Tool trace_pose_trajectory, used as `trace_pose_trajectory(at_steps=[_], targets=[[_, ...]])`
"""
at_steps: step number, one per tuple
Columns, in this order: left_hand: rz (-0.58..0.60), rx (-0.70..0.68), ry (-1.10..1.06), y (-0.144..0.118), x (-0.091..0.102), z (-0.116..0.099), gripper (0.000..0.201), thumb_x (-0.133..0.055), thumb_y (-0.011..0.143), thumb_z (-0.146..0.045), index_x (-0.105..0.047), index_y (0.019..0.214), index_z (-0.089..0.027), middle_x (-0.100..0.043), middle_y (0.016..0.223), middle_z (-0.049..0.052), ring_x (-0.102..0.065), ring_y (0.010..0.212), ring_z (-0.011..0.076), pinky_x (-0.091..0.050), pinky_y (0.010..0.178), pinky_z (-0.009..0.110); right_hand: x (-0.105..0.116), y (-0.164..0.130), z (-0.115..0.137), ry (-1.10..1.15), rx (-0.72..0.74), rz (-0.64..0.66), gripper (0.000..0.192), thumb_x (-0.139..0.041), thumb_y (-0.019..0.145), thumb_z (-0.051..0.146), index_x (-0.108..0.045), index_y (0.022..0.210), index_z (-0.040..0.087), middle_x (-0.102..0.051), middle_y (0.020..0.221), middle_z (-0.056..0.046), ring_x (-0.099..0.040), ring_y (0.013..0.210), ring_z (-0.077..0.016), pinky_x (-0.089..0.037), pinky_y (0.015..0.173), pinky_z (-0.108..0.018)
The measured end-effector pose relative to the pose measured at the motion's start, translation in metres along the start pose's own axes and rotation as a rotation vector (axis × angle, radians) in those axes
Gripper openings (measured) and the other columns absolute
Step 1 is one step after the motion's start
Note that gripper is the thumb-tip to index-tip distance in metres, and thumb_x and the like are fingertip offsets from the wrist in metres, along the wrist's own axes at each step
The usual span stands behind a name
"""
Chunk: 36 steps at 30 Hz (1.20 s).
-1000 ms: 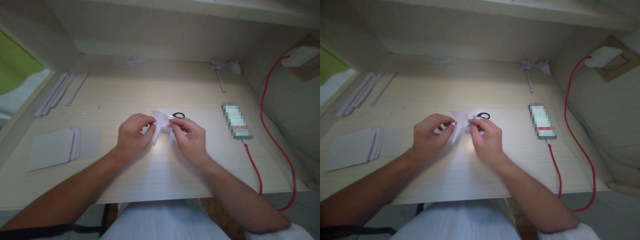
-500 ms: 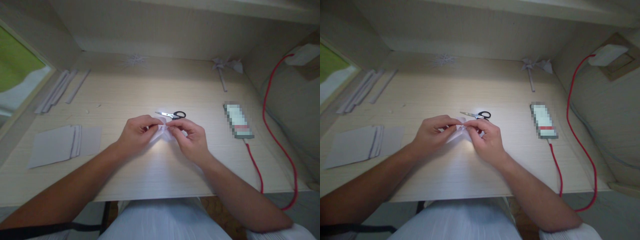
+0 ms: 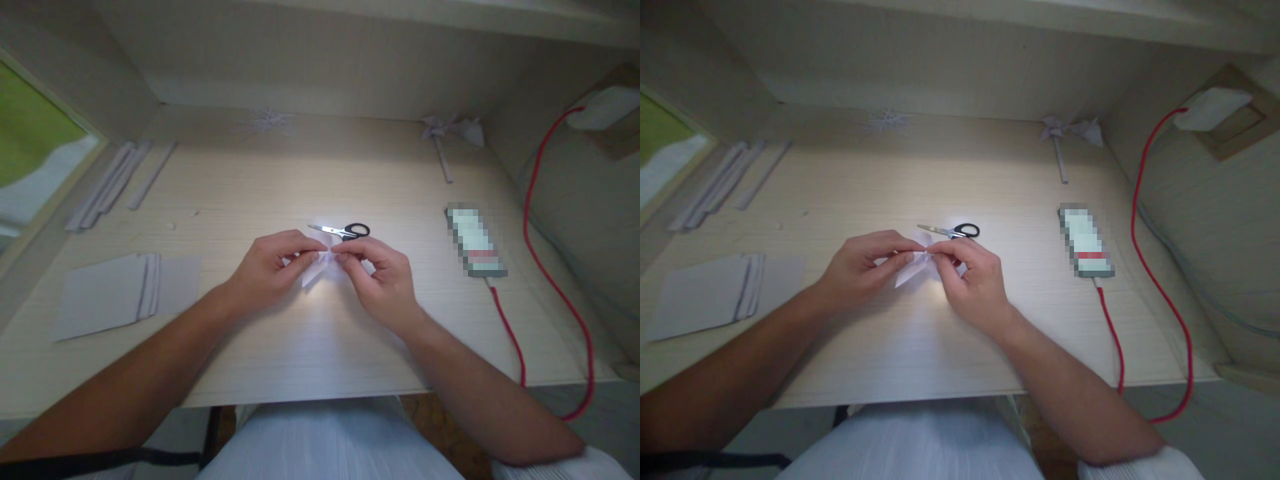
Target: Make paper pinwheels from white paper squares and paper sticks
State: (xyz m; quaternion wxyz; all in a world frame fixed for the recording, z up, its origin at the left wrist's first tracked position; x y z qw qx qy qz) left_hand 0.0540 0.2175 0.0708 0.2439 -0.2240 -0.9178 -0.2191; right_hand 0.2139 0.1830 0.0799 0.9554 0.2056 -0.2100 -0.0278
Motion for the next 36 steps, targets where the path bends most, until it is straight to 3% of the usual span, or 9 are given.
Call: trace_pose_trajectory(at_steps=[7,13,17,22,29,33,36], targets=[[0.026,-0.034,-0.014,0.001,-0.004,-0.004,0.021,-0.061,0.099,-0.028,-0.078,0.108,-0.02,-0.078,0.098,0.006,-0.07,0.085,0.0157,-0.052,0.073,0.025,-0.005,0.0,0.004,-0.021,0.062,0.051,0.023,-0.06,0.091,0.008,-0.077,0.097,0.023,-0.077,0.093,-0.004,-0.071,0.087,-0.0196,-0.055,0.081,-0.035],[0.005,0.084,-0.099,-0.001,-0.006,0.003,0.023,-0.064,0.097,-0.034,-0.074,0.112,-0.02,-0.076,0.106,0.006,-0.07,0.092,0.0178,-0.054,0.073,0.025,-0.016,-0.002,-0.002,0.057,0.019,0.148,0.019,-0.061,0.09,0.008,-0.073,0.098,0.021,-0.074,0.088,-0.002,-0.067,0.08,-0.0163,-0.052,0.075,-0.031],[-0.052,0.114,-0.199,-0.004,-0.004,0.007,0.021,-0.065,0.095,-0.031,-0.07,0.113,-0.02,-0.073,0.099,0.004,-0.068,0.089,0.0169,-0.053,0.078,0.027,-0.016,-0.002,-0.012,0.187,-0.103,0.117,0.013,-0.066,0.089,0.013,-0.071,0.097,0.022,-0.07,0.086,0.0,-0.064,0.078,-0.0153,-0.05,0.072,-0.03],[-0.166,0.088,-0.339,-0.007,0.004,0.007,0.015,-0.063,0.091,-0.018,-0.069,0.104,-0.021,-0.071,0.102,0.004,-0.068,0.098,0.0205,-0.054,0.09,0.035,-0.018,0.0,-0.038,0.546,-0.385,0.062,0.008,-0.076,0.082,0.021,-0.07,0.087,0.021,-0.071,0.078,0.0,-0.066,0.07,-0.0149,-0.053,0.07,-0.031],[-0.253,-0.148,-0.052,-0.008,0.009,-0.02,0.028,-0.078,0.086,-0.025,-0.074,0.114,-0.025,-0.066,0.118,0.008,-0.063,0.114,0.0231,-0.05,0.103,0.041,-0.024,-0.001,-0.046,0.856,-0.515,0.065,0.013,-0.082,0.078,0.021,-0.072,0.088,0.022,-0.075,0.079,0.0,-0.068,0.068,-0.0135,-0.054,0.071,-0.03],[-0.379,-0.126,0.146,-0.011,0.018,-0.024,0.02,-0.077,0.088,-0.028,-0.078,0.109,-0.026,-0.062,0.109,0.007,-0.061,0.106,0.0206,-0.053,0.095,0.037,-0.025,-0.002,-0.046,0.889,-0.539,0.048,0.015,-0.083,0.076,0.021,-0.072,0.086,0.022,-0.076,0.079,0.001,-0.067,0.067,-0.013,-0.055,0.071,-0.029],[-0.324,-0.072,0.109,-0.01,0.013,-0.018,0.019,-0.073,0.092,-0.031,-0.079,0.109,-0.027,-0.066,0.103,0.006,-0.063,0.094,0.0175,-0.056,0.081,0.03,-0.024,-0.001,-0.045,0.875,-0.532,0.05,0.015,-0.083,0.077,0.022,-0.073,0.087,0.022,-0.076,0.079,0.0,-0.067,0.067,-0.0128,-0.054,0.069,-0.028]])
Point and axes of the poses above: each hand's wrist, its own y-axis towards the middle knuckle, its own x-axis out of the back of the hand, z = x × y, the point moved 9 cm from there along y, towards the middle knuckle
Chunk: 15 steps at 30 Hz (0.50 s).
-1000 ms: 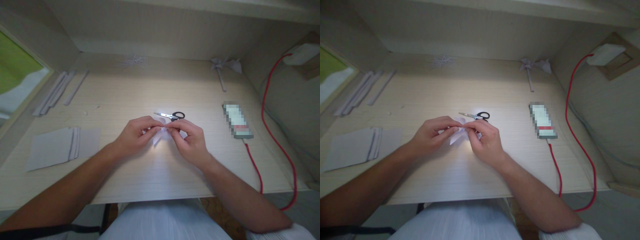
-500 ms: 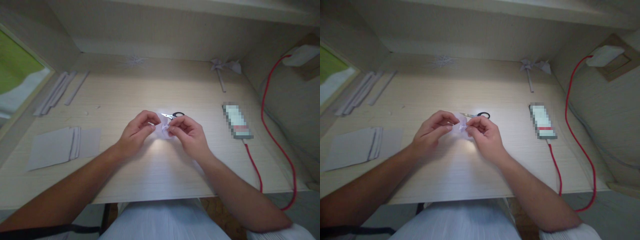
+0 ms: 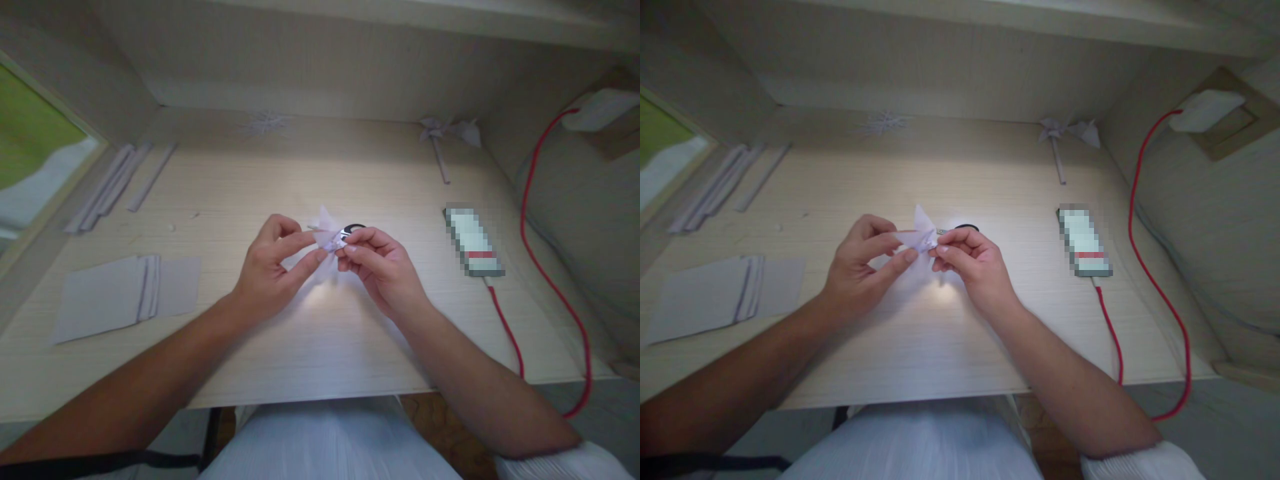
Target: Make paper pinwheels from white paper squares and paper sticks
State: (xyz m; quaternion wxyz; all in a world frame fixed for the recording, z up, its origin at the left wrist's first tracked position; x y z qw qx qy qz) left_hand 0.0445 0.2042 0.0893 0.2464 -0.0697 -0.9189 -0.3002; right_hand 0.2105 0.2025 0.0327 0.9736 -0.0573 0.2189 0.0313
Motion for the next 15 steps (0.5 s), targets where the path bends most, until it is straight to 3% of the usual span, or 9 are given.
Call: trace_pose_trajectory(at_steps=[3,8,15], targets=[[0.134,0.072,-0.163,-0.004,-0.014,0.007,0.029,-0.064,0.098,-0.034,-0.074,0.125,-0.028,-0.073,0.12,0.006,-0.069,0.1,0.0175,-0.058,0.075,0.026,0.001,0.0,0.0,-0.018,0.012,0.012,0.015,-0.083,0.078,0.023,-0.073,0.088,0.022,-0.076,0.078,0.001,-0.067,0.067,-0.0126,-0.053,0.068,-0.027],[0.211,0.107,-0.222,-0.009,-0.024,0.01,0.037,-0.055,0.103,-0.035,-0.066,0.138,-0.026,-0.071,0.135,0.007,-0.069,0.117,0.0209,-0.054,0.102,0.033,0.002,0.001,0.002,-0.089,0.045,0.023,0.015,-0.082,0.079,0.025,-0.072,0.089,0.022,-0.075,0.078,0.002,-0.068,0.066,-0.0124,-0.054,0.068,-0.028],[0.193,0.113,-0.159,-0.01,-0.021,0.01,0.039,-0.054,0.103,-0.036,-0.065,0.139,-0.025,-0.07,0.138,0.007,-0.069,0.122,0.0228,-0.053,0.107,0.037,-0.003,-0.007,0.022,-0.343,0.185,-0.056,0.01,-0.078,0.08,0.025,-0.069,0.086,0.022,-0.072,0.073,0.001,-0.067,0.066,-0.0153,-0.057,0.068,-0.032]])
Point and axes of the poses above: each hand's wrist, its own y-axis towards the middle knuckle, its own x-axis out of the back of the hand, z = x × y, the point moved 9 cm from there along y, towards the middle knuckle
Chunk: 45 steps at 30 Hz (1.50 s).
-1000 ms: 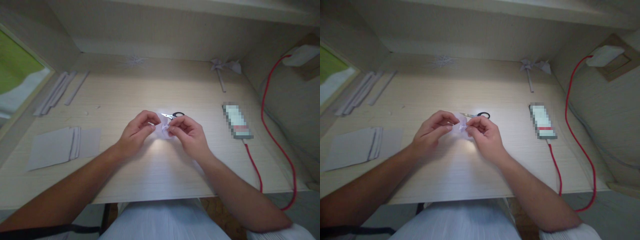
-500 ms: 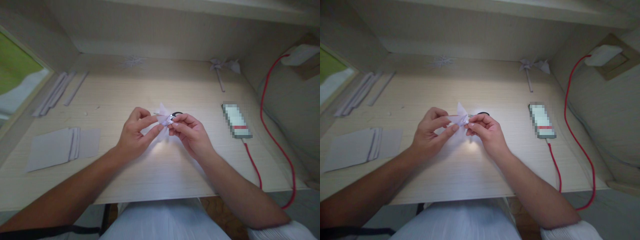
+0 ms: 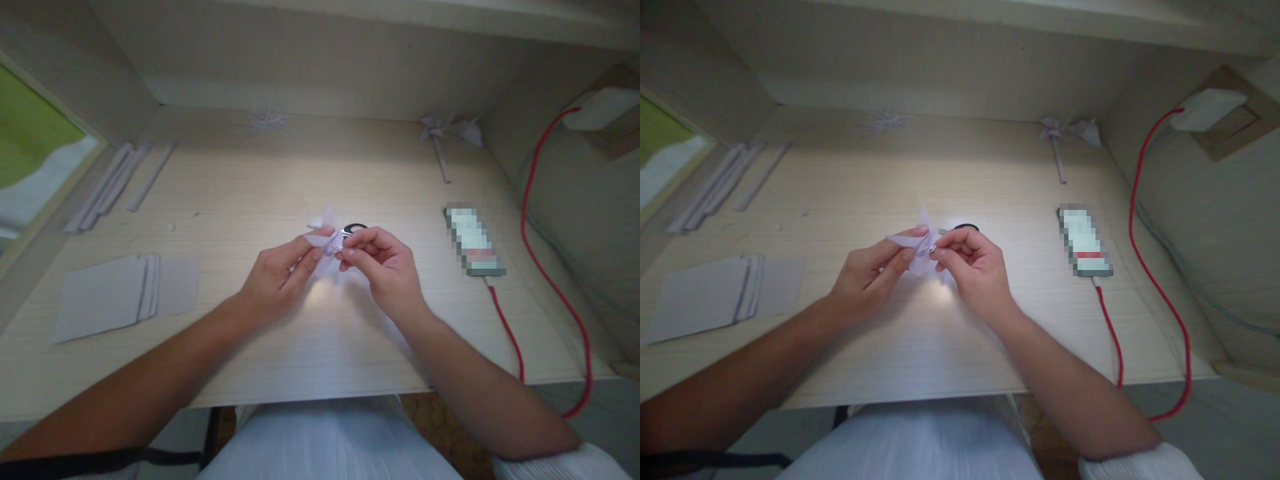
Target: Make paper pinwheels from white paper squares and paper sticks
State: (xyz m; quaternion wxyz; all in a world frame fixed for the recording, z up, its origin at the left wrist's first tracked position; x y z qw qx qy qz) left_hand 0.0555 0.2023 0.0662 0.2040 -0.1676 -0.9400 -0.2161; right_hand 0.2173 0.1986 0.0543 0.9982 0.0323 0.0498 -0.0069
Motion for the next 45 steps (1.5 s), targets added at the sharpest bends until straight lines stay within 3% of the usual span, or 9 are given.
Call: trace_pose_trajectory(at_steps=[6,12,15,20,24,29,32,39,45], targets=[[-0.018,-0.037,0.068,-0.001,-0.001,-0.006,0.04,-0.056,0.101,-0.029,-0.064,0.14,-0.025,-0.072,0.134,0.008,-0.072,0.115,0.022,-0.057,0.101,0.034,-0.003,-0.011,0.014,-0.219,0.16,-0.052,0.004,-0.072,0.086,0.019,-0.069,0.087,0.022,-0.069,0.077,0.0,-0.065,0.071,-0.016,-0.055,0.071,-0.033],[0.034,-0.161,0.235,-0.003,-0.006,-0.015,0.048,-0.05,0.099,-0.02,-0.057,0.147,-0.022,-0.069,0.139,0.01,-0.071,0.119,0.0207,-0.054,0.105,0.033,-0.012,-0.023,0.034,-0.534,0.411,-0.093,0.014,-0.063,0.086,0.011,-0.067,0.088,0.024,-0.069,0.081,0.0,-0.064,0.075,-0.017,-0.053,0.076,-0.033],[0.074,-0.186,0.279,-0.003,-0.009,-0.017,0.051,-0.05,0.098,-0.02,-0.055,0.149,-0.023,-0.07,0.138,0.01,-0.071,0.12,0.0223,-0.056,0.104,0.035,-0.019,-0.025,0.035,-0.614,0.452,-0.056,0.016,-0.061,0.086,0.01,-0.065,0.091,0.025,-0.069,0.081,0.0,-0.065,0.074,-0.0175,-0.053,0.075,-0.034],[0.081,-0.167,0.224,-0.004,-0.009,-0.019,0.054,-0.054,0.096,-0.02,-0.053,0.149,-0.024,-0.068,0.139,0.01,-0.07,0.121,0.0235,-0.055,0.105,0.036,-0.019,-0.024,0.033,-0.62,0.453,-0.043,0.017,-0.06,0.085,0.009,-0.064,0.091,0.025,-0.068,0.081,0.0,-0.064,0.072,-0.0166,-0.053,0.073,-0.032],[0.016,0.053,-0.085,-0.003,-0.003,-0.004,0.057,-0.065,0.092,-0.024,-0.048,0.146,-0.024,-0.073,0.13,0.011,-0.074,0.108,0.0234,-0.06,0.093,0.034,-0.013,-0.023,0.033,-0.585,0.404,-0.102,0.015,-0.061,0.086,0.011,-0.064,0.089,0.025,-0.068,0.08,0.0,-0.064,0.074,-0.0173,-0.053,0.072,-0.032],[-0.087,0.302,-0.471,0.0,-0.004,0.017,0.017,-0.062,0.094,-0.029,-0.063,0.109,-0.02,-0.078,0.098,0.005,-0.075,0.087,0.0198,-0.063,0.073,0.031,-0.007,-0.022,0.034,-0.534,0.386,-0.151,0.012,-0.063,0.088,0.013,-0.065,0.09,0.025,-0.07,0.085,-0.001,-0.066,0.079,-0.0184,-0.055,0.078,-0.035],[-0.129,0.369,-0.545,0.001,-0.005,0.024,0.016,-0.068,0.092,-0.034,-0.066,0.098,-0.02,-0.076,0.091,0.002,-0.074,0.081,0.0177,-0.063,0.069,0.03,-0.006,-0.021,0.033,-0.501,0.386,-0.147,0.012,-0.063,0.089,0.013,-0.066,0.09,0.024,-0.07,0.086,-0.002,-0.067,0.081,-0.0187,-0.054,0.079,-0.036],[-0.219,0.37,-0.482,-0.002,0.001,0.031,0.023,-0.08,0.084,-0.041,-0.076,0.095,-0.021,-0.08,0.094,0.004,-0.074,0.082,0.0197,-0.062,0.072,0.033,-0.003,-0.016,0.022,-0.358,0.293,-0.11,0.006,-0.068,0.09,0.019,-0.065,0.09,0.024,-0.067,0.086,-0.001,-0.063,0.08,-0.0177,-0.053,0.078,-0.035],[-0.214,0.236,-0.361,-0.001,0.009,0.01,0.018,-0.071,0.093,-0.041,-0.081,0.098,-0.026,-0.078,0.104,0.004,-0.071,0.099,0.0213,-0.058,0.088,0.038,-0.003,-0.006,0.008,-0.071,0.103,-0.031,0.015,-0.075,0.087,0.03,-0.061,0.089,0.024,-0.066,0.074,0.001,-0.063,0.069,-0.0159,-0.053,0.068,-0.032]])
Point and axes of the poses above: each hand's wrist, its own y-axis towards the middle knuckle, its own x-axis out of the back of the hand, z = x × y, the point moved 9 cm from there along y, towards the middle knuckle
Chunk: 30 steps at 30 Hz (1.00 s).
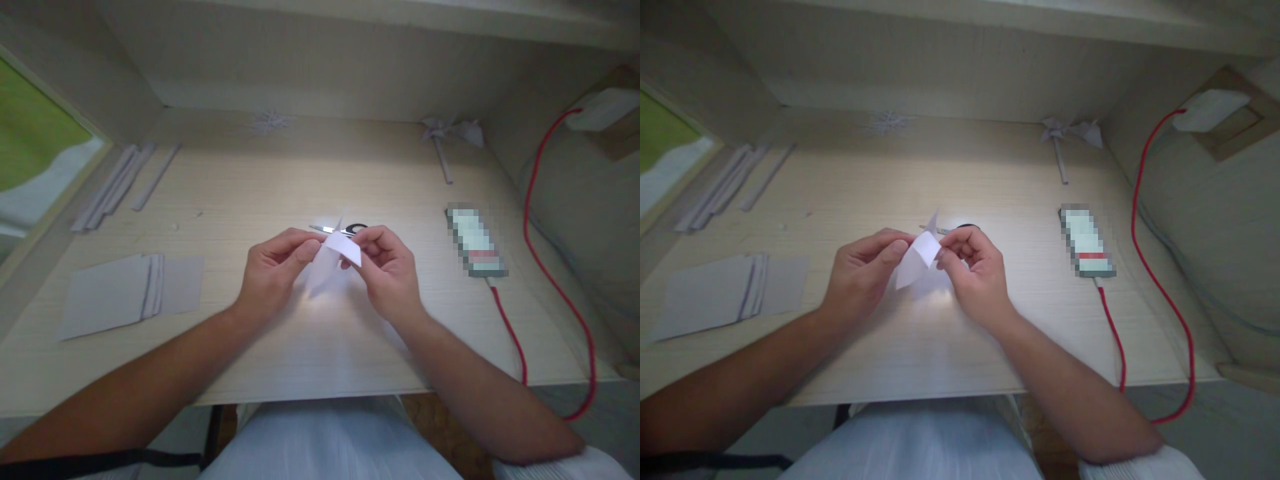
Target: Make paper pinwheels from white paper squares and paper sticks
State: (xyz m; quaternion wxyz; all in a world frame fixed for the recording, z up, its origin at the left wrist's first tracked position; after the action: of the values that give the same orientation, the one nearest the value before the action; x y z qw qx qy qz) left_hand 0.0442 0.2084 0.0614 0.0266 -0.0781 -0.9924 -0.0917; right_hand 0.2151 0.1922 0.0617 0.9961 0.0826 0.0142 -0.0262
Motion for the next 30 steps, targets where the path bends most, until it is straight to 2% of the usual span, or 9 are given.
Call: trace_pose_trajectory(at_steps=[4,7,20,30], targets=[[-0.016,-0.099,0.029,-0.002,0.001,-0.015,0.012,-0.073,0.092,-0.036,-0.081,0.097,-0.028,-0.077,0.103,0.003,-0.069,0.1,0.0199,-0.055,0.095,0.039,-0.001,0.002,-0.003,0.087,-0.044,0.025,0.021,-0.08,0.082,0.031,-0.061,0.087,0.024,-0.068,0.074,0.002,-0.065,0.068,-0.0158,-0.055,0.069,-0.032],[-0.025,-0.093,0.04,-0.001,0.002,-0.015,0.012,-0.074,0.092,-0.037,-0.081,0.097,-0.029,-0.077,0.102,0.003,-0.069,0.099,0.02,-0.055,0.094,0.039,-0.003,0.001,-0.006,0.094,-0.055,0.051,0.019,-0.079,0.083,0.03,-0.062,0.088,0.024,-0.068,0.075,0.002,-0.066,0.069,-0.0156,-0.055,0.069,-0.032],[-0.031,-0.032,0.089,0.004,0.003,0.001,0.012,-0.076,0.089,-0.034,-0.082,0.088,-0.023,-0.078,0.094,0.004,-0.07,0.09,0.0189,-0.054,0.086,0.033,-0.008,0.002,-0.017,0.084,-0.08,0.094,0.015,-0.074,0.083,0.021,-0.06,0.088,0.022,-0.067,0.078,0.002,-0.062,0.072,-0.0136,-0.049,0.07,-0.029],[-0.01,0.125,0.147,0.007,0.001,0.031,0.013,-0.076,0.085,-0.036,-0.081,0.084,-0.024,-0.079,0.085,0.002,-0.069,0.078,0.0206,-0.054,0.074,0.032,-0.012,0.005,-0.043,0.13,-0.157,0.073,0.012,-0.065,0.084,0.021,-0.054,0.09,0.023,-0.061,0.067,0.006,-0.059,0.063,-0.0122,-0.046,0.063,-0.027]])
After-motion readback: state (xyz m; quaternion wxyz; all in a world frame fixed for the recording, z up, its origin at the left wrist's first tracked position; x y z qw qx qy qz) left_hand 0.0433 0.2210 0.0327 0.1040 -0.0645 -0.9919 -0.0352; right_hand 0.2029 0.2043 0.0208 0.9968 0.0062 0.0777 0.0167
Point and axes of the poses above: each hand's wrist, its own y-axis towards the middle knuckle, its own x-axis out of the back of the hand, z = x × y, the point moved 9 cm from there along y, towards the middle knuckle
